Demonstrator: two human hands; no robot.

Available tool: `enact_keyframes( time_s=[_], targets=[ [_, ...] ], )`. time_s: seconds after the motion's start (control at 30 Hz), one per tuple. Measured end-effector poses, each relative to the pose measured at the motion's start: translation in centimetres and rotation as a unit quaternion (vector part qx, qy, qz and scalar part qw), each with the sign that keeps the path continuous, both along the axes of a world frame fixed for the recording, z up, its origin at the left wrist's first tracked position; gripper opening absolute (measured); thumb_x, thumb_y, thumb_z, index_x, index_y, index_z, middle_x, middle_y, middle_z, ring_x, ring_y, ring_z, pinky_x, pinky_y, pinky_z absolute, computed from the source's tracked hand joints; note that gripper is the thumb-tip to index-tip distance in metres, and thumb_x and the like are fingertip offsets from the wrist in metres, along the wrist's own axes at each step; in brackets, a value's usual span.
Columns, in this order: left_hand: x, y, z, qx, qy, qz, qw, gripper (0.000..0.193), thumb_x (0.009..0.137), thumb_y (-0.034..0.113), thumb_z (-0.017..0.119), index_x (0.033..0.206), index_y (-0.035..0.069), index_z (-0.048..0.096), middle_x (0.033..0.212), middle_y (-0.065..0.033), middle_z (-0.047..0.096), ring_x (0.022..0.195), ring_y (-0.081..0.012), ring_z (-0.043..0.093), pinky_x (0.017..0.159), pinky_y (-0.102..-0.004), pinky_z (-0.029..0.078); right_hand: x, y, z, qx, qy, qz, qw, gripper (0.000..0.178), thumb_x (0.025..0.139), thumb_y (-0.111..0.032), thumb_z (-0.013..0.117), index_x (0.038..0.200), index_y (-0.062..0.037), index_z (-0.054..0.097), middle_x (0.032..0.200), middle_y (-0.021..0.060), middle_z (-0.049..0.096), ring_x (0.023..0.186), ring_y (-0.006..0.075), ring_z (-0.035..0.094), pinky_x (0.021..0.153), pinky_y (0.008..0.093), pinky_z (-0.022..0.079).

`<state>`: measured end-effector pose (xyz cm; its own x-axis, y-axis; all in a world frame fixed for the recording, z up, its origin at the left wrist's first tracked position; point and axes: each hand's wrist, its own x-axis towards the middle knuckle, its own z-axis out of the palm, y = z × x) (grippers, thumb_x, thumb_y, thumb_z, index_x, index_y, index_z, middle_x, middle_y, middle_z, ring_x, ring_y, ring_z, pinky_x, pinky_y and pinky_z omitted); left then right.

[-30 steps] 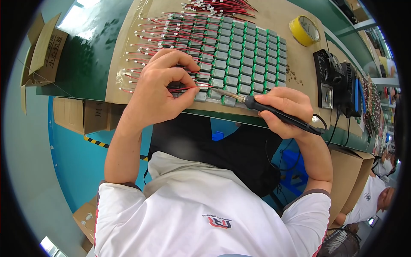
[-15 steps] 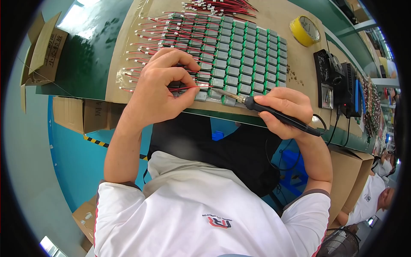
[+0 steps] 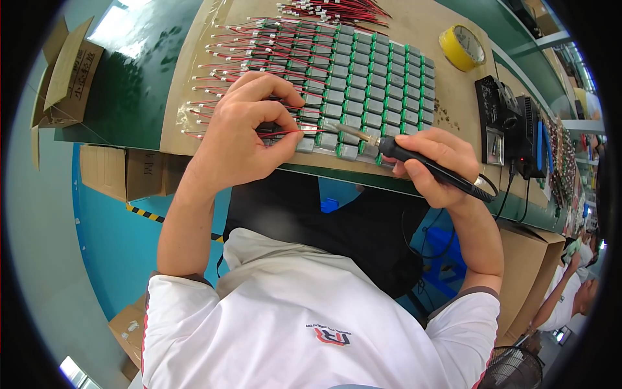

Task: Soldering wires onto a grid of small electronic components.

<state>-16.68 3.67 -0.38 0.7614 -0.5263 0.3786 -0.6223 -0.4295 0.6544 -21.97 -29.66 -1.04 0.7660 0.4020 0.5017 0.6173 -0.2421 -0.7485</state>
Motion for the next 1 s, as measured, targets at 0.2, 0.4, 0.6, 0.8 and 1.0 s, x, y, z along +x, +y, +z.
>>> enact_keyframes(
  time_s=[0.2, 0.4, 0.6, 0.8, 1.0],
  targets=[
    [0.0, 0.0, 0.1, -0.005, -0.005, -0.002, 1.0, 0.009, 0.077, 0.005, 0.083, 0.077, 0.002, 0.075, 0.108, -0.0057, 0.073, 0.109, -0.0288, 0.066, 0.096, -0.0415, 0.054, 0.6, 2.0, 2.0, -0.01, 0.007, -0.016, 1.0, 0.036, 0.096, 0.003, 0.077, 0.132, 0.005, 0.074, 0.1, 0.016, 0.08, 0.082, 0.021, 0.077, 0.07, 0.0305, 0.062],
    [0.1, 0.0, 0.1, 0.0, 0.006, -0.006, 1.0, 0.011, 0.074, 0.0, 0.083, 0.079, 0.0, 0.073, 0.111, -0.0079, 0.074, 0.113, -0.0291, 0.067, 0.101, -0.0408, 0.052, 2.2, 5.9, 1.4, -0.093, -0.118, -0.019, 0.988, 0.038, 0.088, 0.005, 0.085, 0.124, -0.005, 0.077, 0.087, 0.0112, 0.071, 0.066, 0.0209, 0.065, 0.06, 0.0328, 0.052],
    [0.1, 0.1, 0.0, -0.007, -0.001, -0.011, 1.0, 0.012, 0.073, 0.0, 0.083, 0.081, 0.001, 0.075, 0.112, -0.0079, 0.073, 0.112, -0.0294, 0.067, 0.099, -0.0412, 0.053, 2.8, 8.2, 0.5, -0.089, -0.148, -0.018, 0.985, 0.038, 0.085, 0.004, 0.087, 0.12, -0.0046, 0.077, 0.087, 0.011, 0.072, 0.071, 0.025, 0.069, 0.063, 0.0363, 0.056],
    [0.1, 0.2, -0.2, -0.01, -0.01, -0.014, 1.0, 0.014, 0.072, 0.0, 0.084, 0.083, 0.001, 0.076, 0.112, -0.0075, 0.073, 0.111, -0.0294, 0.066, 0.097, -0.0413, 0.053, 2.8, 8.7, 0.0, -0.082, -0.142, -0.018, 0.986, 0.034, 0.088, 0.006, 0.08, 0.119, -0.0061, 0.073, 0.083, 0.0106, 0.067, 0.072, 0.0302, 0.069, 0.062, 0.041, 0.056],
    [0.0, 0.0, 0.1, -0.009, -0.004, -0.017, 1.0, 0.016, 0.075, 0.003, 0.087, 0.086, 0.002, 0.074, 0.111, -0.0078, 0.073, 0.111, -0.0292, 0.066, 0.097, -0.041, 0.053, 2.4, 8.6, -0.1, -0.092, -0.158, -0.033, 0.983, 0.035, 0.087, 0.007, 0.08, 0.118, -0.0061, 0.073, 0.081, 0.0094, 0.066, 0.069, 0.0282, 0.067, 0.06, 0.0398, 0.055]
  ],
)
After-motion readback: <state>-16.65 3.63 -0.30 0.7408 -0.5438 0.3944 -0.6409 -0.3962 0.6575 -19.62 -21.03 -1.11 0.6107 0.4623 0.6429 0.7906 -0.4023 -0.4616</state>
